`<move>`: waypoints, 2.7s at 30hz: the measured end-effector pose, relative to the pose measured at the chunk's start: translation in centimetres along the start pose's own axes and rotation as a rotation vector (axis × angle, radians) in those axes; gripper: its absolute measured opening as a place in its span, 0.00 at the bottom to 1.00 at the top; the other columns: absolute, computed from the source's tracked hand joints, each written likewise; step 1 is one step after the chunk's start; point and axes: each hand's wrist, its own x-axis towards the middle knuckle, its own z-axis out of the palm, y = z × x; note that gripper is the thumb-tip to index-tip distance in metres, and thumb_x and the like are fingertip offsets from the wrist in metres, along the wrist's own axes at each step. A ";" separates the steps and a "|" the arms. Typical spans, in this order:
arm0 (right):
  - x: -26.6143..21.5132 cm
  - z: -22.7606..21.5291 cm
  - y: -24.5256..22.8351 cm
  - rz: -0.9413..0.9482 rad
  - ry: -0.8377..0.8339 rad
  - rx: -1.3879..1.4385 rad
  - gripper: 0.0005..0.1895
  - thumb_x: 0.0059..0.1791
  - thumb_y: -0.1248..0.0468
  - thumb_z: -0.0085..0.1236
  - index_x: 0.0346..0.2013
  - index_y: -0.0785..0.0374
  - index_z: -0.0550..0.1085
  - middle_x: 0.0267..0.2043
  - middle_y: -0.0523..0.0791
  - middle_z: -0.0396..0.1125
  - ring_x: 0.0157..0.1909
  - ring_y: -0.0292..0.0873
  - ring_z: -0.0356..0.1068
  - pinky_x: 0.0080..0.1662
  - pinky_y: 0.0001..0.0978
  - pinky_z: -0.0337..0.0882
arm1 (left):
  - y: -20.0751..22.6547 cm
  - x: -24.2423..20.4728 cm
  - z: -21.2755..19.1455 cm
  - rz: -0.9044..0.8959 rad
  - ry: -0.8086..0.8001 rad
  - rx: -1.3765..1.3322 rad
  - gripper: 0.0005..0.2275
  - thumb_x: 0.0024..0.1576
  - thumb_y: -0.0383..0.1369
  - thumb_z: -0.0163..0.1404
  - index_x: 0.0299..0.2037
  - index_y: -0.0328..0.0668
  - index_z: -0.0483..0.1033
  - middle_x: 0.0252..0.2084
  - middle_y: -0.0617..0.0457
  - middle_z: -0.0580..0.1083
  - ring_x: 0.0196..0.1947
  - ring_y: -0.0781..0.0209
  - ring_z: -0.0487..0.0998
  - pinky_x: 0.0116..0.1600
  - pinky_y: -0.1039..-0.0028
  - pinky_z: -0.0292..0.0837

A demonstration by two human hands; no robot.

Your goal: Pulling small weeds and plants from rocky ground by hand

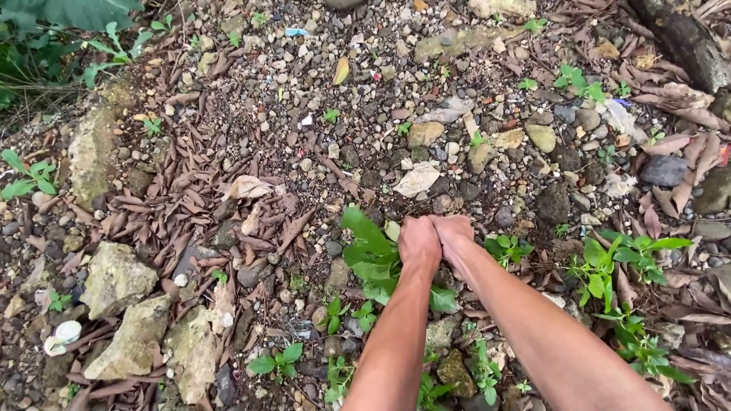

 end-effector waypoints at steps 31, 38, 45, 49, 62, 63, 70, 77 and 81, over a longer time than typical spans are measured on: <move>-6.3 -2.4 3.7 -0.087 -0.076 -0.054 0.21 0.41 0.51 0.64 0.40 0.62 0.81 0.39 0.53 0.75 0.36 0.53 0.77 0.34 0.41 0.81 | 0.1 -13.6 -9.4 0.052 0.005 -0.118 0.12 0.59 0.23 0.38 0.42 0.32 0.78 0.39 0.37 0.78 0.42 0.41 0.82 0.47 0.56 0.80; -12.6 -6.4 1.9 -0.298 -0.136 0.064 0.14 0.41 0.54 0.61 0.37 0.55 0.82 0.42 0.56 0.74 0.34 0.54 0.77 0.30 0.35 0.79 | -1.0 -13.1 -8.0 0.116 0.162 -0.237 0.12 0.61 0.23 0.39 0.49 0.27 0.74 0.45 0.34 0.74 0.46 0.38 0.79 0.48 0.53 0.79; -16.8 -11.1 0.5 -0.607 -0.133 0.043 0.15 0.42 0.51 0.58 0.41 0.46 0.82 0.25 0.46 0.74 0.29 0.42 0.76 0.37 0.34 0.74 | -0.4 -13.5 -10.2 0.082 0.235 -0.290 0.11 0.62 0.35 0.46 0.52 0.45 0.74 0.48 0.47 0.71 0.51 0.44 0.75 0.54 0.52 0.72; -18.5 -12.6 0.0 -0.713 -0.076 -0.049 0.13 0.44 0.50 0.57 0.40 0.44 0.82 0.30 0.47 0.76 0.43 0.54 0.75 0.40 0.47 0.71 | -0.2 -11.6 -9.5 0.035 0.163 -0.466 0.10 0.60 0.36 0.49 0.50 0.47 0.77 0.45 0.47 0.76 0.48 0.44 0.78 0.51 0.53 0.74; -14.2 -18.7 0.6 -0.750 -0.072 -0.256 0.10 0.45 0.49 0.58 0.29 0.47 0.82 0.24 0.38 0.75 0.39 0.45 0.77 0.45 0.42 0.74 | 4.6 -11.9 -11.0 -0.137 0.069 -0.721 0.14 0.58 0.43 0.48 0.51 0.52 0.74 0.49 0.52 0.70 0.59 0.47 0.69 0.61 0.58 0.66; -13.9 -19.1 0.9 -0.731 -0.090 -0.293 0.14 0.44 0.46 0.58 0.28 0.49 0.82 0.22 0.38 0.75 0.37 0.45 0.77 0.44 0.41 0.73 | 5.0 -12.5 -11.6 -0.112 0.030 -0.657 0.15 0.60 0.49 0.43 0.37 0.55 0.82 0.33 0.58 0.80 0.47 0.49 0.80 0.51 0.57 0.73; -16.4 -20.0 0.8 -0.772 -0.190 0.174 0.20 0.50 0.73 0.43 0.53 0.61 0.76 0.53 0.55 0.72 0.51 0.56 0.74 0.48 0.45 0.79 | 9.3 -15.4 -13.6 0.246 0.135 -0.650 0.17 0.61 0.21 0.34 0.60 0.37 0.67 0.54 0.37 0.71 0.58 0.40 0.73 0.60 0.51 0.70; -13.6 -24.0 2.0 -0.534 -0.165 0.351 0.22 0.53 0.60 0.40 0.58 0.60 0.74 0.60 0.51 0.68 0.59 0.52 0.67 0.58 0.45 0.67 | 14.0 -13.1 -10.1 0.424 0.048 -0.587 0.19 0.61 0.29 0.36 0.61 0.33 0.68 0.58 0.36 0.68 0.63 0.39 0.67 0.66 0.54 0.61; -11.7 -29.5 3.5 -0.437 -0.134 0.373 0.18 0.50 0.63 0.51 0.55 0.60 0.74 0.55 0.53 0.71 0.47 0.55 0.76 0.45 0.46 0.79 | 17.7 -13.7 -9.6 0.459 -0.082 -0.444 0.21 0.61 0.31 0.38 0.65 0.37 0.64 0.65 0.36 0.63 0.67 0.41 0.62 0.68 0.55 0.58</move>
